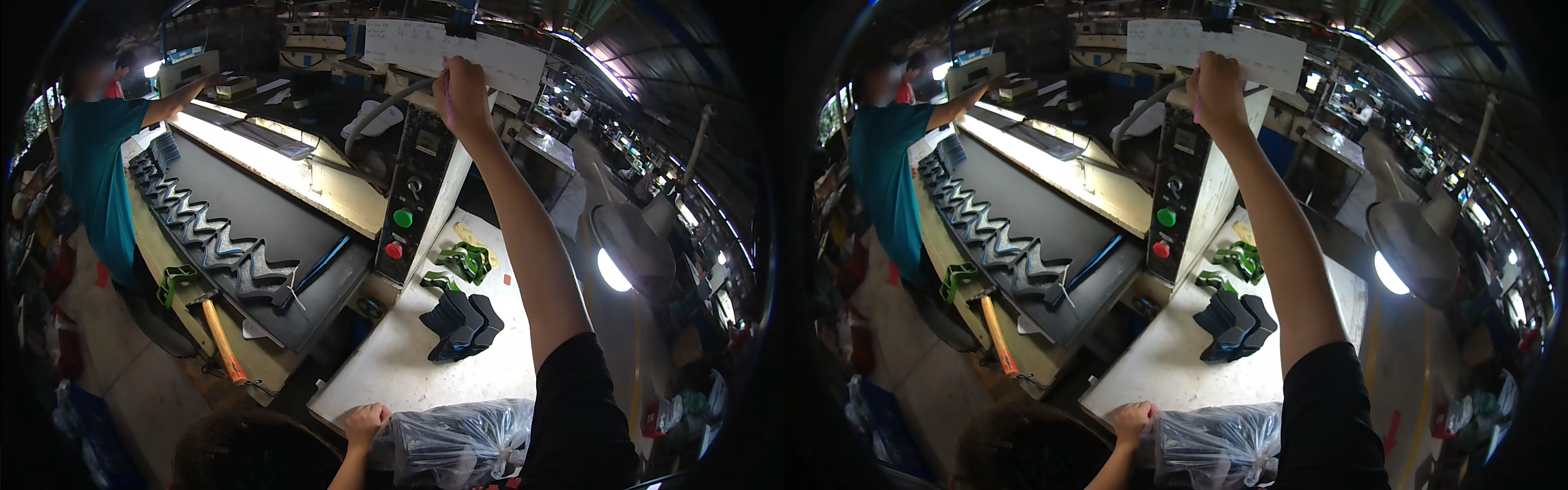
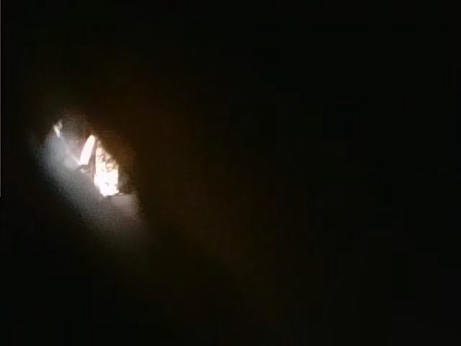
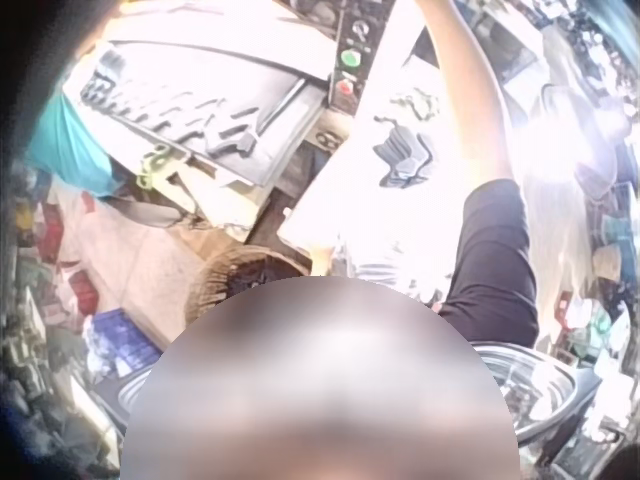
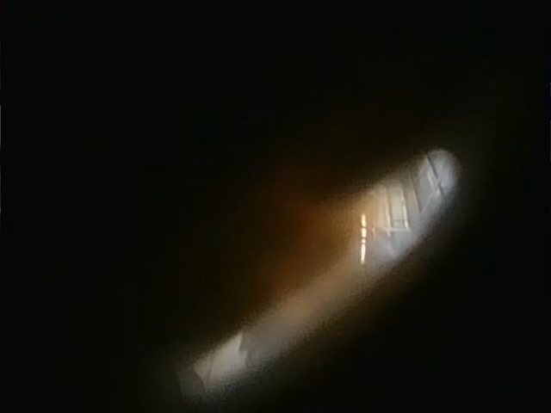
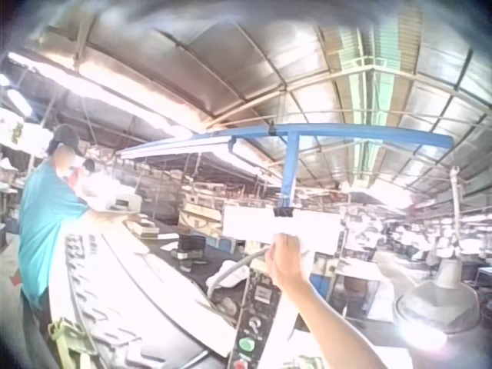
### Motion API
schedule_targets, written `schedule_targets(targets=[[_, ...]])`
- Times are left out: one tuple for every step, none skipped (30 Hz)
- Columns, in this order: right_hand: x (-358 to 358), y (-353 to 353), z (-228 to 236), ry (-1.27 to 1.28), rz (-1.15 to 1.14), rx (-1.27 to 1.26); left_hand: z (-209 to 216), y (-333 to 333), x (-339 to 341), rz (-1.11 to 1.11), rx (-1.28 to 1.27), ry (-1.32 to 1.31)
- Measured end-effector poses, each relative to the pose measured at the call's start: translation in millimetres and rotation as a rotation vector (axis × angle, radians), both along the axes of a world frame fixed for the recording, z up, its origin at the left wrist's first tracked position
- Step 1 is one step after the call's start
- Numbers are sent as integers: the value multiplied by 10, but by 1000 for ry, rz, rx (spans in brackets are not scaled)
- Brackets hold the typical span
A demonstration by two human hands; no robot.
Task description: The person walks through a factory floor, picks up a clear plastic bag, and places folded dark garments into it at a workstation. The person then ties the bag closed with a pink tie and walks away with the sealed package.
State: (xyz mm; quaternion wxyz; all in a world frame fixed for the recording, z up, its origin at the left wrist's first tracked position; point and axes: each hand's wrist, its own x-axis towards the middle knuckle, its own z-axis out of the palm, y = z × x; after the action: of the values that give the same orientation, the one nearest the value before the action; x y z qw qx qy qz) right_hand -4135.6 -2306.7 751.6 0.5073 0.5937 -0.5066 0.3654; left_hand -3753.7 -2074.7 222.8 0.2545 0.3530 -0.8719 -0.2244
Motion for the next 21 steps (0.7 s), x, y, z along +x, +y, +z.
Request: schedule_targets(targets=[[11,10,17,1,1,35,13,-12,-30,-3,3,-2],[34,23,31,-11,0,63,21,7,0,-3,9,2],[66,39,46,-21,-1,90,40,-9,-32,-3,14,7],[101,71,62,-77,-35,154,53,1,-13,6,10,23],[138,123,76,-47,26,82,70,-8,-26,-4,31,1],[181,199,77,-63,55,47,84,-10,-26,-3,42,-10],[235,294,71,-127,61,26,94,-7,-15,-2,64,-42],[299,426,34,-132,136,40,102,-19,-32,-1,48,-14],[375,610,-41,-186,187,71,99,-4,0,0,47,-7],[459,829,-124,-233,252,103,95,-18,-26,-4,77,-42],[531,1111,-203,-478,112,331,80,0,7,2,33,6],[631,1414,-336,-508,75,454,63,-10,-17,4,20,13],[753,1771,-499,-484,133,555,37,4,1,0,-8,53],[883,2109,-658,-376,219,628,8,3,-11,17,-10,12],[1003,2415,-815,-137,308,666,-19,3,-22,24,-24,-4],[1163,2971,-907,-520,168,1105,-48,9,-15,27,-56,5],[1311,3287,-1045,-500,229,1251,-65,-7,-53,27,-42,-26],[1457,3591,-1168,-360,265,1276,-85,10,-20,24,-43,-34],[1610,3890,-1273,-399,339,1404,-85,-16,-72,26,-9,-99],[1749,4156,-1367,-598,399,1491,-91,9,-21,23,-15,-55],[1874,4392,-1463,-810,443,1574,-76,-14,-66,21,10,-66]])
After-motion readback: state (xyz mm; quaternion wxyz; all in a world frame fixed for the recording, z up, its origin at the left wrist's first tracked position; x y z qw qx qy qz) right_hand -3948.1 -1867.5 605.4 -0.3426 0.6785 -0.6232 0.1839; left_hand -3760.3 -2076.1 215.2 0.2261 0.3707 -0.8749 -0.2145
